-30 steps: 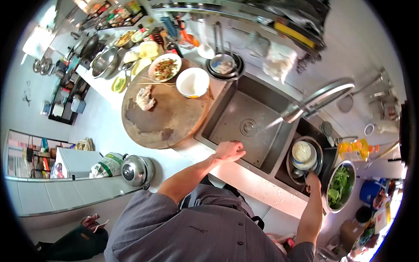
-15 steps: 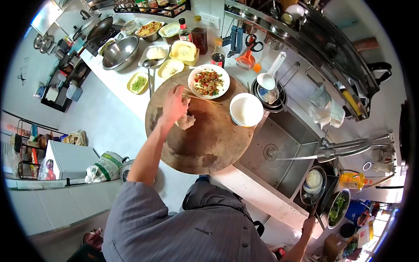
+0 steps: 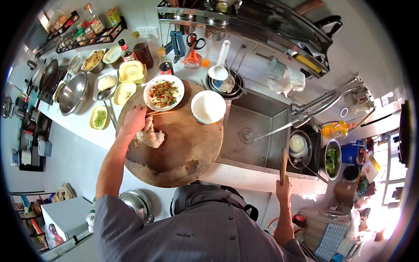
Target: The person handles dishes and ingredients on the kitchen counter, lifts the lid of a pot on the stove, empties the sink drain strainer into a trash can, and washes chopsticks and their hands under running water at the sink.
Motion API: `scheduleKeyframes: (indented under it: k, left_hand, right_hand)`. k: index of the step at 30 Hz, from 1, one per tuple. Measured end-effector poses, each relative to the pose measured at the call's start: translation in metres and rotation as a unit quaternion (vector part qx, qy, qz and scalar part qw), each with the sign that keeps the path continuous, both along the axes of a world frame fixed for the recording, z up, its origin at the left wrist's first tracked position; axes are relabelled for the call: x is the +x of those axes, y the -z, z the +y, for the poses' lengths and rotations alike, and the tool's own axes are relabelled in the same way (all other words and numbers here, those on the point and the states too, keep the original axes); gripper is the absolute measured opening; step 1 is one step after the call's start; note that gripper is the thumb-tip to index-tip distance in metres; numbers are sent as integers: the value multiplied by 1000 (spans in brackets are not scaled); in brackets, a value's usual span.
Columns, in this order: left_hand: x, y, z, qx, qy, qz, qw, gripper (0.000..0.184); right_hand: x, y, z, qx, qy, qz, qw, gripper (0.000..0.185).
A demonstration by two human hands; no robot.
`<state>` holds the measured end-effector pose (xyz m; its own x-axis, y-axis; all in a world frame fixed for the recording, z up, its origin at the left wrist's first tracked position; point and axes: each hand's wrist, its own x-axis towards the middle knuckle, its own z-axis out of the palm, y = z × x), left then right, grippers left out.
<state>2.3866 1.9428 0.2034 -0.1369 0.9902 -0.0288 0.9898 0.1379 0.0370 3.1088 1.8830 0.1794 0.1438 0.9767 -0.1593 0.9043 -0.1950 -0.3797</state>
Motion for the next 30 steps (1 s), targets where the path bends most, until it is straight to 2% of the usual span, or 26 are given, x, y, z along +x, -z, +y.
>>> scheduleKeyframes:
  k: [5,7,8,10,13,15,17,19,21,23,24,25,26,27,28,29,30]
  left_hand:
    - [4,-2,-13,5,31,26,999,19]
    - [3,-5,-15,-12,39,30,999,18]
    - [2,-6,-16,-27,43,29,998,17]
    - [11,-6,-13,-33,39,46,998,18]
    - [25,-21,-22,-76,-2,73,994,19]
    - [29,-23,-45,3,18,159,987,19]
    - [33,-33,-60,-42,-16,174,984,19]
    - [41,-46,-81,-26,-38,149,988,16]
    - [62,-50,-108,92,-138,-27,986,11]
    - [91,-31,-133,172,-184,-193,948,12]
    - [126,-34,-137,203,-225,-344,889,16]
    - [165,-37,-136,194,-275,-424,841,17]
    - [213,-61,-129,174,-335,-570,729,23]
    - [240,-53,-123,167,-280,-620,714,30]
    - [268,-53,-111,216,-235,-673,667,37]
    - [282,-37,-100,222,-233,-679,660,39]
    - [294,-50,-91,280,-206,-616,707,39]
  right_hand:
    - [-33,15,15,17,-47,32,998,31]
    - [-54,0,25,-33,-75,109,991,32]
    - [-60,-2,31,-16,-95,127,987,33]
    - [-66,-2,36,-24,-112,112,987,32]
    - [-74,-7,53,-5,-173,116,978,32]
    - [-71,-3,60,-4,-188,118,975,32]
    - [-73,3,67,-5,-204,140,969,28]
    - [-82,-9,74,21,-229,220,948,24]
    - [-98,-19,83,-2,-239,242,940,21]
    - [-131,-24,94,-18,-245,321,915,22]
    - [-161,-39,90,23,-246,351,903,26]
    - [-187,-46,90,-1,-251,373,893,30]
    - [-217,-59,87,-4,-263,386,884,32]
    - [-246,-65,83,21,-306,383,871,35]
    - [-270,-79,77,-55,-295,383,873,38]
    - [-286,-49,82,-96,-347,375,854,42]
    - [-306,-44,73,-131,-331,509,783,38]
